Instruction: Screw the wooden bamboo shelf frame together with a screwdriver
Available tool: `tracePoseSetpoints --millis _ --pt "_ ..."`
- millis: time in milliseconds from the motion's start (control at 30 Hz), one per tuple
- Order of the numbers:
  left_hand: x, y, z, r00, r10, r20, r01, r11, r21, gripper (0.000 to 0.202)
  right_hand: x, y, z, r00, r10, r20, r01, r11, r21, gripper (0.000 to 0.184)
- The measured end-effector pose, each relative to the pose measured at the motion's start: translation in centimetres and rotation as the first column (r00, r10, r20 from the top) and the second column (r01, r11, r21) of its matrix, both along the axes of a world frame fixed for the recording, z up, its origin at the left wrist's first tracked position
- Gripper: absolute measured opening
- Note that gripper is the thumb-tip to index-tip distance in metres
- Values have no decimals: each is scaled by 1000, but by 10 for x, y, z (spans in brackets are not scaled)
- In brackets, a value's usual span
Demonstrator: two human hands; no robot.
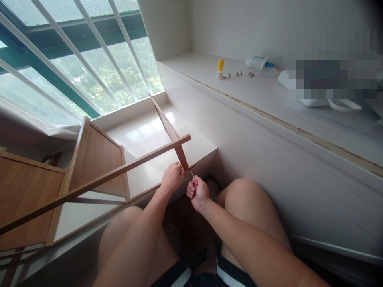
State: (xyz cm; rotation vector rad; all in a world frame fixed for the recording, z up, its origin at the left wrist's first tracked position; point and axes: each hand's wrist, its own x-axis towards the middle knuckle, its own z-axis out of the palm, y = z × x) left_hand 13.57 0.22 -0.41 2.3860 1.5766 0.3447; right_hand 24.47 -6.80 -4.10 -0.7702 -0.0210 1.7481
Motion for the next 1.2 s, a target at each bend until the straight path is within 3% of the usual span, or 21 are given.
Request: tracePoseSetpoints --millis 300,567,667,733,800,900,967,1033,1133,1200 --pt "-1 0 1 1000 -13 9 13 1000 3 16 5 -3 0 1000 -13 21 13 1000 -20 32" --pt "-1 1 0 1000 -23 -7 23 1000 15 17 -3 0 -3 953 -49 298 47 999 15 31" --pt "-1 1 0 1000 -8 -12 8 1000 -1 17 -4 1 -11 891 -69 448 43 997 68 33" --pt "-1 1 0 1000 -10 -6 10 1000 -3 17 -4 1 -17 806 -103 583 36 992 125 35" --pt "-1 1 0 1000 -9 0 9 1000 -4 17 -2 2 -20 663 -134 736 10 985 170 38" --pt "-1 1 1 1000 -5 7 5 1000 -5 17 5 3 -19 325 -124 938 -100 981 164 39" --pt "-1 0 2 1000 -10 9 11 1000 -4 17 11 2 -15 92 -84 992 -179 979 99 37" --pt "0 0 2 1000 -13 7 13 1000 -8 17 14 2 -12 -86 -39 996 -229 973 19 34" --pt "0 0 4 1000 -7 4 7 1000 -9 17 16 1 -10 -210 -19 977 -249 968 -34 32" --pt "1 0 4 1000 -12 1 12 1000 -5 18 14 1 -11 -144 -52 988 -240 971 16 30"
